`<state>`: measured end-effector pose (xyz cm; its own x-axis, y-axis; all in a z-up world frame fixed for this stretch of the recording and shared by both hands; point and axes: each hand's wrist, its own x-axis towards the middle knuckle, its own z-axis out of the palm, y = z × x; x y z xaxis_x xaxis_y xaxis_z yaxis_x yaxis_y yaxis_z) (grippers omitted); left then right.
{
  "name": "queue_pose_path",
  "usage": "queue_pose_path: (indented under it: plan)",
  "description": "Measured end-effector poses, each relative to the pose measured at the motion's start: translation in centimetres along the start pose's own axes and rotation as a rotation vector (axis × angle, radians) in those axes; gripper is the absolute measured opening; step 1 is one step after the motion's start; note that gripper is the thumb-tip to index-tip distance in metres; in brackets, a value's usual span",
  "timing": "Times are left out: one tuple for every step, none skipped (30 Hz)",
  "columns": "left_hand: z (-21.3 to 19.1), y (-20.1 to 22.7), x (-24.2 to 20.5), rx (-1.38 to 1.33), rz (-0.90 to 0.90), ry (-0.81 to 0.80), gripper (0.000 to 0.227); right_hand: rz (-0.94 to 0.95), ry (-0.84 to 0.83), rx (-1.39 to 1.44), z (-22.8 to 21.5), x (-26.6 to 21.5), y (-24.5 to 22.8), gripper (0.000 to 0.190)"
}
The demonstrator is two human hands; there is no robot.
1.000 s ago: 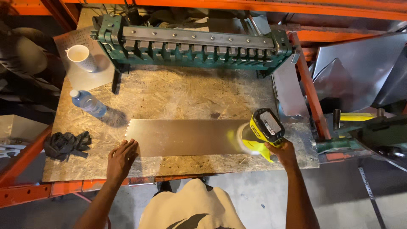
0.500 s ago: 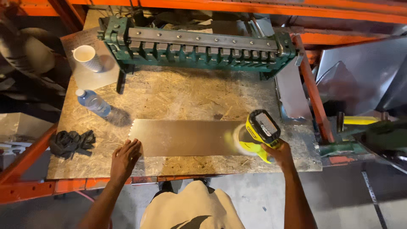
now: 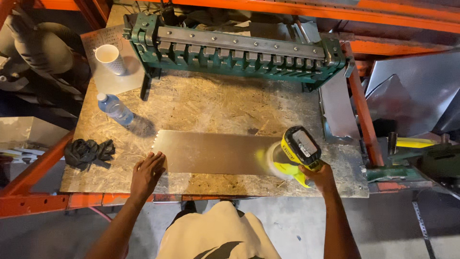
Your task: The person uses a yellow cordless orbital sander to smooth the surface of a rectangular metal sheet placed on a workbench. The person holds the sheet steady with the left hand while moving the sander back and forth across the surface.
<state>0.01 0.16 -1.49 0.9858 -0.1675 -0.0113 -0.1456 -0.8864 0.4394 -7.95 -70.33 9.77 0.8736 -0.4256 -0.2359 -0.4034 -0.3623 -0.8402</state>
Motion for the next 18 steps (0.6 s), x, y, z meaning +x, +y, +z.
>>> queue_pose_path:
  plan:
    - [-0.3,0.1,-0.3,0.001,0.0,-0.002,0.059,0.002,-0.001,0.001,0.6,0.0,-0.1,0.038]
    - [-0.5,0.3,-0.2,-0.012,-0.011,-0.008,0.059,-0.001,0.019,-0.026,0.9,0.0,-0.4,0.039]
    - [-0.7,0.5,-0.1,-0.025,-0.022,-0.014,0.058,-0.004,0.038,-0.052,1.2,0.1,-0.6,0.041]
    - [-0.7,0.6,-0.1,-0.026,-0.018,-0.016,0.058,-0.002,0.043,-0.052,1.8,0.3,-0.6,0.041]
    - [-0.7,0.6,-0.1,-0.009,-0.012,-0.017,0.059,0.008,0.039,-0.012,2.3,0.4,-0.7,0.041]
    - [-0.9,0.5,-0.1,0.01,-0.009,-0.018,0.06,0.017,0.032,0.031,3.1,0.6,-0.8,0.041]
    - [-1.1,0.6,-0.2,0.012,-0.007,-0.019,0.06,0.019,0.034,0.034,3.1,-0.2,-0.9,0.041]
    - [-1.2,0.8,-0.1,0.006,-0.009,-0.021,0.06,0.017,0.027,0.063,3.1,-0.7,-1.2,0.04]
    - [-1.4,0.9,-0.1,0.0,-0.011,-0.022,0.059,0.016,0.02,0.092,3.1,-1.2,-1.5,0.04]
    - [-1.4,0.9,-0.1,0.002,-0.013,-0.019,0.059,0.012,0.018,0.094,2.8,-0.4,0.1,0.04]
    - [-1.3,0.8,-0.1,-0.005,-0.006,-0.017,0.059,0.009,0.016,0.069,2.6,0.4,1.7,0.042]
    - [-1.2,0.8,-0.2,-0.012,0.001,-0.016,0.059,0.008,0.014,0.042,2.4,1.1,3.4,0.044]
    - [-1.2,0.5,-0.1,-0.011,-0.001,-0.014,0.059,0.006,0.012,0.043,2.6,1.0,2.5,0.044]
    - [-1.1,0.5,-0.1,-0.012,-0.007,-0.025,0.06,0.005,0.029,0.039,2.4,0.7,1.8,0.047]
    - [-0.8,0.5,-0.1,-0.013,-0.014,-0.035,0.061,0.003,0.047,0.035,2.2,0.4,1.1,0.05]
    - [-0.9,0.4,0.0,-0.014,-0.011,-0.036,0.061,0.004,0.05,0.035,2.9,0.2,0.2,0.05]
    - [-1.0,0.3,0.0,-0.017,-0.013,-0.036,0.06,0.008,0.068,0.061,3.7,0.1,-0.7,0.043]
    - [-0.9,0.3,-0.1,-0.022,-0.017,-0.034,0.06,0.012,0.085,0.084,4.3,0.0,-1.6,0.037]
